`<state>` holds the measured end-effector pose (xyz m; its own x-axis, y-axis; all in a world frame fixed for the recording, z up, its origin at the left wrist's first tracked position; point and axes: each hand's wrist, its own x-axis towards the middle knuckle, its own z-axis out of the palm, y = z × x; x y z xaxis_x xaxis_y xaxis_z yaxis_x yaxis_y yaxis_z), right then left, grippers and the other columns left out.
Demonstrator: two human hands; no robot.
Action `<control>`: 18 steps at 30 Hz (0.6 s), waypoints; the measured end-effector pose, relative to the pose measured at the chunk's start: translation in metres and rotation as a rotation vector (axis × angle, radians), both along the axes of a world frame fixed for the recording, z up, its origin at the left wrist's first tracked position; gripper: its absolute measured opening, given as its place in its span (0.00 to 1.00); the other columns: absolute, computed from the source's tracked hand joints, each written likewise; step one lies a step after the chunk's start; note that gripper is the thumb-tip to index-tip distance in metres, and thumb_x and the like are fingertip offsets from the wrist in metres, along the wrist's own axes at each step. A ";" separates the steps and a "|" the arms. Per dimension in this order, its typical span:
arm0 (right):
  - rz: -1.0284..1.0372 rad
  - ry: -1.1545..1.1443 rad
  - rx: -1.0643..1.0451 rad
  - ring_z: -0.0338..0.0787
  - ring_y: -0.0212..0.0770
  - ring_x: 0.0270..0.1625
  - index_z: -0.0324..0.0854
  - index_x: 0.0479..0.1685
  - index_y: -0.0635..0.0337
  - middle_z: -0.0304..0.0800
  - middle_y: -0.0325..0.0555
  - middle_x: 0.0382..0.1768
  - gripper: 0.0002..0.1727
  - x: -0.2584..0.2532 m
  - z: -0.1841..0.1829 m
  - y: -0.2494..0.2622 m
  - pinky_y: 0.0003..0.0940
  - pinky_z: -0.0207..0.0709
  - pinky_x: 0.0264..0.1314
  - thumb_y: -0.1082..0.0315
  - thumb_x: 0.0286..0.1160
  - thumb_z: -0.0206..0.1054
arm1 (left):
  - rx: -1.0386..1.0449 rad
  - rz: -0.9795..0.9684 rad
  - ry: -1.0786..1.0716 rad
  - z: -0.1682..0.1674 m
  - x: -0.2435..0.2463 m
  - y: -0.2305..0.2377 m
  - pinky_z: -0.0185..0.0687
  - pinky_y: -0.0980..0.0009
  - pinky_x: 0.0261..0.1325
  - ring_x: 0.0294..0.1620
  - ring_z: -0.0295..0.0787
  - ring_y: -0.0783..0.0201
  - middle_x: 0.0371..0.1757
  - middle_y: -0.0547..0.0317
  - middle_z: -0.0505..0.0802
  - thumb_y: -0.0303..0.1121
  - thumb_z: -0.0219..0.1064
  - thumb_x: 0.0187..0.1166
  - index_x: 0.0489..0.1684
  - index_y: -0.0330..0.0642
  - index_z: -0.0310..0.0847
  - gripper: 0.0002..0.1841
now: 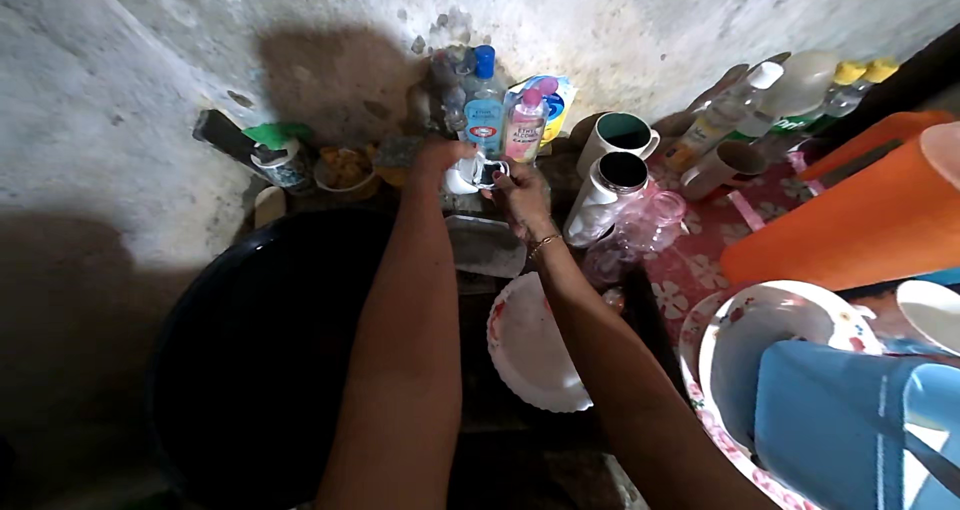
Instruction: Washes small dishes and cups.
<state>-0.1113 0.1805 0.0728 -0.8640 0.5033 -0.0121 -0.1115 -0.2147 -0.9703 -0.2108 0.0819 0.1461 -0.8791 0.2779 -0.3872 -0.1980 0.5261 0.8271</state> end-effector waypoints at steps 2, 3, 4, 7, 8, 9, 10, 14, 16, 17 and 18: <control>-0.014 -0.013 0.027 0.88 0.35 0.48 0.67 0.80 0.70 0.82 0.56 0.61 0.23 -0.001 -0.001 -0.003 0.29 0.86 0.51 0.77 0.88 0.56 | 0.015 -0.001 0.014 -0.003 -0.002 0.000 0.77 0.46 0.69 0.67 0.82 0.44 0.68 0.33 0.83 0.39 0.75 0.76 0.76 0.28 0.69 0.33; -0.016 -0.019 0.022 0.87 0.35 0.49 0.66 0.81 0.70 0.81 0.56 0.62 0.24 -0.001 0.001 -0.005 0.29 0.86 0.51 0.76 0.88 0.55 | 0.024 -0.005 0.019 -0.005 -0.005 0.000 0.78 0.46 0.70 0.67 0.82 0.44 0.68 0.33 0.83 0.38 0.76 0.75 0.76 0.28 0.70 0.33; -0.016 -0.020 0.013 0.87 0.35 0.50 0.65 0.82 0.70 0.80 0.57 0.63 0.24 0.000 0.001 -0.006 0.29 0.86 0.52 0.76 0.89 0.55 | 0.032 -0.005 0.021 -0.006 -0.006 0.000 0.78 0.47 0.70 0.67 0.82 0.45 0.68 0.33 0.83 0.37 0.76 0.75 0.75 0.28 0.70 0.33; -0.021 -0.014 -0.005 0.87 0.35 0.50 0.65 0.81 0.70 0.80 0.56 0.63 0.23 -0.001 0.001 -0.007 0.29 0.86 0.52 0.75 0.90 0.54 | 0.041 -0.011 0.039 -0.003 -0.004 0.000 0.76 0.47 0.72 0.68 0.81 0.45 0.69 0.33 0.83 0.38 0.75 0.77 0.76 0.28 0.70 0.32; -0.027 -0.015 -0.003 0.87 0.35 0.50 0.66 0.81 0.70 0.80 0.56 0.62 0.23 -0.001 0.002 -0.008 0.29 0.85 0.52 0.75 0.89 0.54 | 0.033 -0.014 0.049 -0.003 -0.004 0.000 0.75 0.46 0.72 0.69 0.81 0.44 0.69 0.33 0.83 0.39 0.75 0.77 0.76 0.28 0.70 0.33; -0.033 -0.015 0.006 0.87 0.36 0.50 0.66 0.81 0.70 0.81 0.57 0.62 0.23 -0.002 0.001 -0.009 0.30 0.85 0.54 0.75 0.89 0.55 | 0.024 -0.014 0.051 -0.002 -0.004 0.000 0.75 0.46 0.73 0.70 0.80 0.43 0.70 0.32 0.82 0.39 0.74 0.77 0.76 0.27 0.69 0.33; -0.036 -0.018 0.024 0.87 0.37 0.51 0.66 0.81 0.70 0.81 0.58 0.62 0.24 -0.001 0.001 -0.011 0.31 0.85 0.55 0.76 0.89 0.56 | 0.011 -0.013 0.053 -0.001 -0.003 0.000 0.74 0.45 0.73 0.70 0.80 0.43 0.70 0.32 0.82 0.38 0.74 0.77 0.76 0.27 0.70 0.32; -0.018 -0.046 0.193 0.87 0.41 0.52 0.63 0.85 0.69 0.84 0.62 0.62 0.29 0.000 0.001 -0.016 0.37 0.82 0.58 0.77 0.84 0.59 | -0.064 -0.025 0.087 -0.003 -0.003 -0.001 0.74 0.42 0.73 0.70 0.81 0.41 0.68 0.30 0.84 0.38 0.76 0.75 0.70 0.24 0.74 0.30; 0.009 -0.065 0.255 0.87 0.43 0.56 0.55 0.90 0.68 0.82 0.64 0.65 0.35 0.001 0.005 -0.020 0.38 0.82 0.62 0.79 0.81 0.60 | -0.099 -0.038 0.077 -0.005 -0.005 0.000 0.73 0.41 0.73 0.71 0.80 0.41 0.69 0.30 0.83 0.41 0.76 0.75 0.72 0.25 0.73 0.32; 0.021 -0.087 0.302 0.86 0.46 0.57 0.52 0.92 0.67 0.82 0.66 0.67 0.38 0.003 0.009 -0.023 0.41 0.80 0.64 0.80 0.80 0.60 | -0.112 -0.052 0.072 -0.004 -0.004 0.000 0.72 0.41 0.74 0.72 0.79 0.40 0.70 0.30 0.82 0.41 0.75 0.76 0.73 0.25 0.72 0.33; 0.031 -0.106 0.364 0.86 0.49 0.62 0.50 0.93 0.67 0.80 0.67 0.70 0.40 0.004 0.012 -0.025 0.44 0.79 0.67 0.81 0.79 0.60 | -0.125 -0.068 0.070 -0.003 -0.003 0.001 0.72 0.41 0.74 0.72 0.78 0.40 0.71 0.29 0.81 0.41 0.74 0.77 0.74 0.25 0.71 0.33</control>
<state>-0.1072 0.1554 0.0849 -0.8823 0.4649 0.0729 -0.0057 0.1442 -0.9895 -0.2142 0.0828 0.1435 -0.8860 0.2907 -0.3612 -0.1031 0.6360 0.7648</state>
